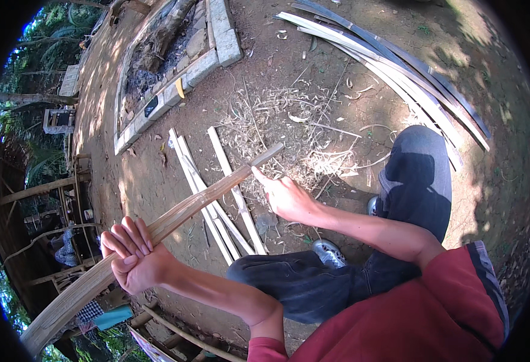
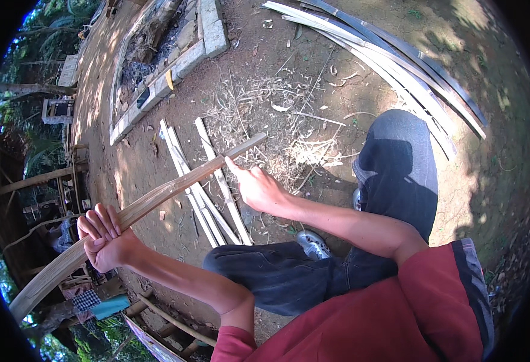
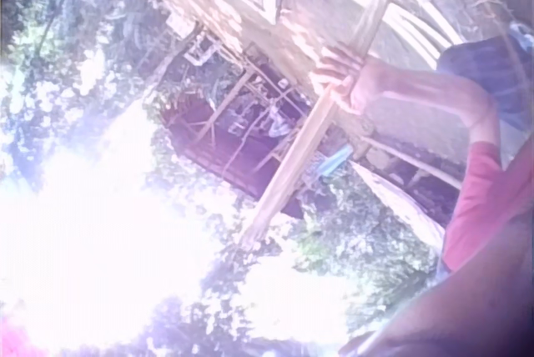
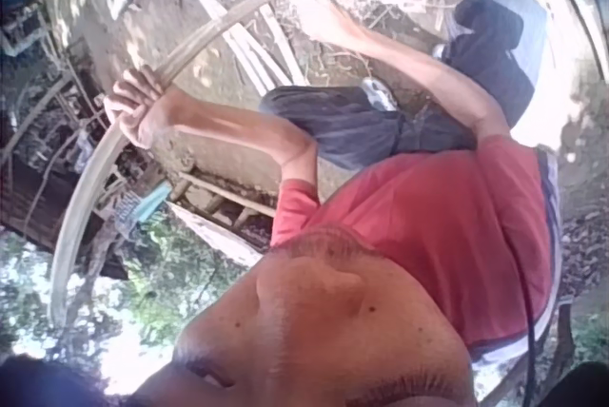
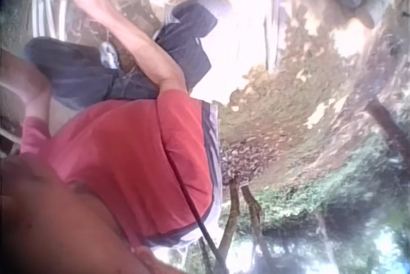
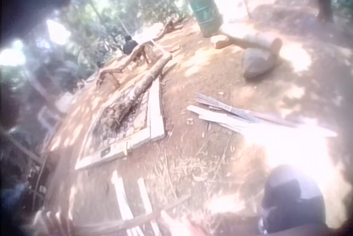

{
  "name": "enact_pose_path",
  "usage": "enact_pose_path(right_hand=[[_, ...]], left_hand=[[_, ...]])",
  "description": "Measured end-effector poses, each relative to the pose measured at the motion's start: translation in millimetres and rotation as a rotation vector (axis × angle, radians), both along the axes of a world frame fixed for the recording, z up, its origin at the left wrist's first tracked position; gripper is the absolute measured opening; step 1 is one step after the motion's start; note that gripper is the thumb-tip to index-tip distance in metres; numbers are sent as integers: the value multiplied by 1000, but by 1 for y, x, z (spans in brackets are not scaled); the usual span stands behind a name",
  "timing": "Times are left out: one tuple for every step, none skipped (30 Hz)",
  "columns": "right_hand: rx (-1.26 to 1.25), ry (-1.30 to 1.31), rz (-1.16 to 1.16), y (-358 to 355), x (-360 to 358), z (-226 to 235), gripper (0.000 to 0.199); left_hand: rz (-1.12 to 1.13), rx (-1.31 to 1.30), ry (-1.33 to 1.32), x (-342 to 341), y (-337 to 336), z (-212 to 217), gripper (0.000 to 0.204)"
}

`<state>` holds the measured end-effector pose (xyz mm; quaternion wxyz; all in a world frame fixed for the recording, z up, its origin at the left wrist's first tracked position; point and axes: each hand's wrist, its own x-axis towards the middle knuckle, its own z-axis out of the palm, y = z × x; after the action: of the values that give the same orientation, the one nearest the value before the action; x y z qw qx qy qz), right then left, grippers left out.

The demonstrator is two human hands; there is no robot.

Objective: The person uses a knife to shave the surface of a long bamboo pole, removing outer layers to thin it.

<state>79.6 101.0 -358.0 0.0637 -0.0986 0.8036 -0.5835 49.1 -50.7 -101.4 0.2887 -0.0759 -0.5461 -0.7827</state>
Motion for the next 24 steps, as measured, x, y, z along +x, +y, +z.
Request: enact_pose_path(right_hand=[[-45,-88,58,0,-3,9,74],[-42,-8,72,1,-2,17,74],[-84,1,63,-2,3,26,71],[-120,6,46,-3,11,46,69],[-159,3,32,-4,19,58,66],[-84,87,24,-6,24,62,65],[-52,153,16,-6,24,59,65],[-19,219,9,-6,24,52,65],[13,286,2,-6,24,41,66],[79,178,9,-7,21,11,65],[126,80,-97,0,16,-10,63],[121,52,-63,2,12,-20,63],[114,29,-25,4,6,-15,63],[72,10,5,4,3,-9,65],[30,-9,35,3,-1,-2,68],[-9,-33,67,4,-4,10,71],[-38,-12,84,2,-2,25,71],[-68,8,101,-1,3,41,72],[-89,21,112,-4,10,50,73],[-11,130,67,-9,16,53,74],[-19,128,70,-10,18,51,74],[-30,132,74,-11,17,52,74],[-40,135,79,-11,16,53,74],[-78,115,75,-7,15,55,74]], left_hand=[[37,9,-5,2,-1,0,25],[61,27,13,0,0,0,23],[51,11,28,1,1,2,23],[35,1,38,1,2,2,23],[21,-11,40,2,2,0,24],[-19,2,47,2,1,-1,24],[-59,16,61,1,0,1,24],[-98,29,74,1,-1,2,24],[-3,11,55,3,0,2,24],[79,-1,37,3,5,1,24],[167,-14,18,3,8,0,25],[99,5,24,2,2,-1,25],[36,22,35,0,-6,0,25],[-27,39,46,-1,-13,1,25],[-6,25,32,-1,-17,0,25],[16,13,14,-1,-14,-2,26],[46,-8,-7,1,-15,-1,26],[35,-3,2,1,-16,1,26],[19,10,6,1,-16,0,26],[4,22,8,1,-15,-1,26],[30,10,-5,2,-15,-2,26],[58,-4,-12,2,-11,0,26],[86,-17,-20,3,-5,2,25],[336,16,-30,0,4,0,25]])
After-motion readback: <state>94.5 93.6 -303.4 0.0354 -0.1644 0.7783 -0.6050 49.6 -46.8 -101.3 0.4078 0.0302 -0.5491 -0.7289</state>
